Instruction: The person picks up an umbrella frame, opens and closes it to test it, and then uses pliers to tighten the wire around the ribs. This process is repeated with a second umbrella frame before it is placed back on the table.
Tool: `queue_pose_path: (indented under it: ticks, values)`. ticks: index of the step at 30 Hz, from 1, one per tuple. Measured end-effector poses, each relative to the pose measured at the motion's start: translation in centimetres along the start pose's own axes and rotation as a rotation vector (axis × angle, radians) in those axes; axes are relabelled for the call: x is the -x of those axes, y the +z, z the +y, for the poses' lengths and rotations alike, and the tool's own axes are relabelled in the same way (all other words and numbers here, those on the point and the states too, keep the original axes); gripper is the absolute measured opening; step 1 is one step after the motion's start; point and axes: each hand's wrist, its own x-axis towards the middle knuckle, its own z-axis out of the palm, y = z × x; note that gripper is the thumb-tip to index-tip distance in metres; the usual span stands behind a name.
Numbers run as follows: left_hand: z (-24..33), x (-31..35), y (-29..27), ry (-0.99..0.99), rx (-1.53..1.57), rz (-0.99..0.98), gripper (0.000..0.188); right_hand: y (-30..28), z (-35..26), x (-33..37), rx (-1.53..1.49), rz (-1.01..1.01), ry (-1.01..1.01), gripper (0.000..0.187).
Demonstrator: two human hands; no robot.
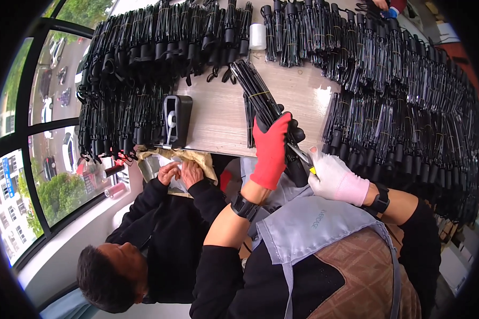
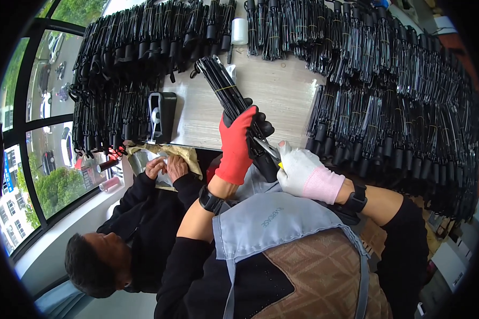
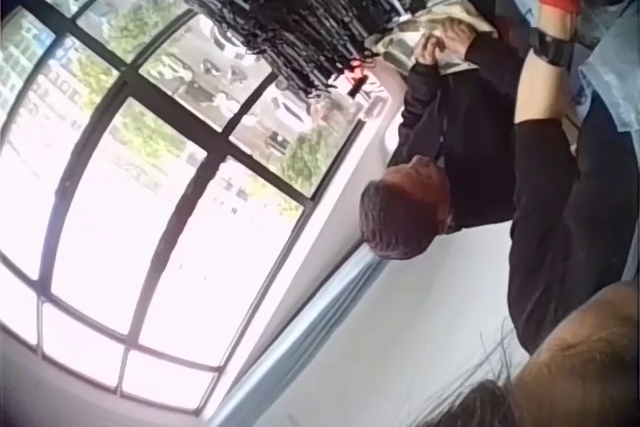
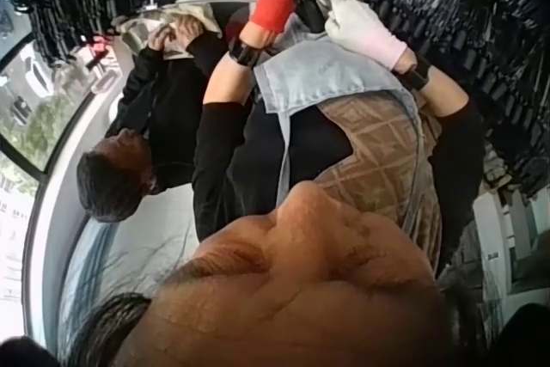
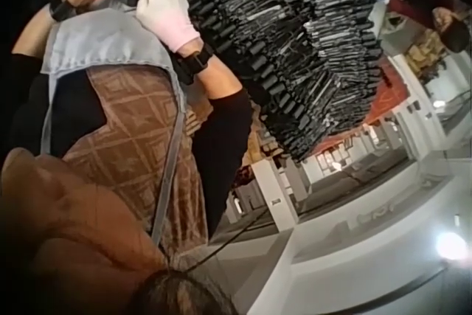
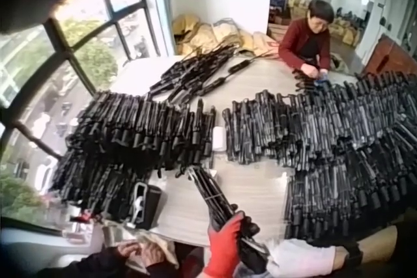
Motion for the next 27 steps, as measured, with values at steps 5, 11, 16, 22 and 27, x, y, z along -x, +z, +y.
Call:
queue_pose_path:
  ticks: [5, 11, 16, 22, 27]
  values:
    - [-0.2, 0.1, -0.1, 0.009, 0.012, -0.005, 0.032, 0.1, 0.5, 0.1, 0.016, -0.017, -0.018, 0.055]
    - [0.0, 0.5, 0.5, 0.034, -0.028, -0.013, 0.032, 0.0, 0.9, 0.1, -0.016, 0.006, -0.006, 0.054]
    - [-0.5, 0.3, 0.5, 0.043, -0.008, 0.025, 0.031, -0.3, 0.9, -0.3, 0.036, -0.017, -0.013, 0.051]
    - [-0.6, 0.0, 0.2, 0.051, 0.029, 0.025, 0.03, 0.0, 1.1, -0.2, 0.028, 0.019, -0.035, 0.045]
    - [-1.0, 0.0, 0.2, 0.043, 0.056, 0.044, 0.032, -0.3, 0.9, -0.4, 0.048, -0.02, -0.019, 0.045]
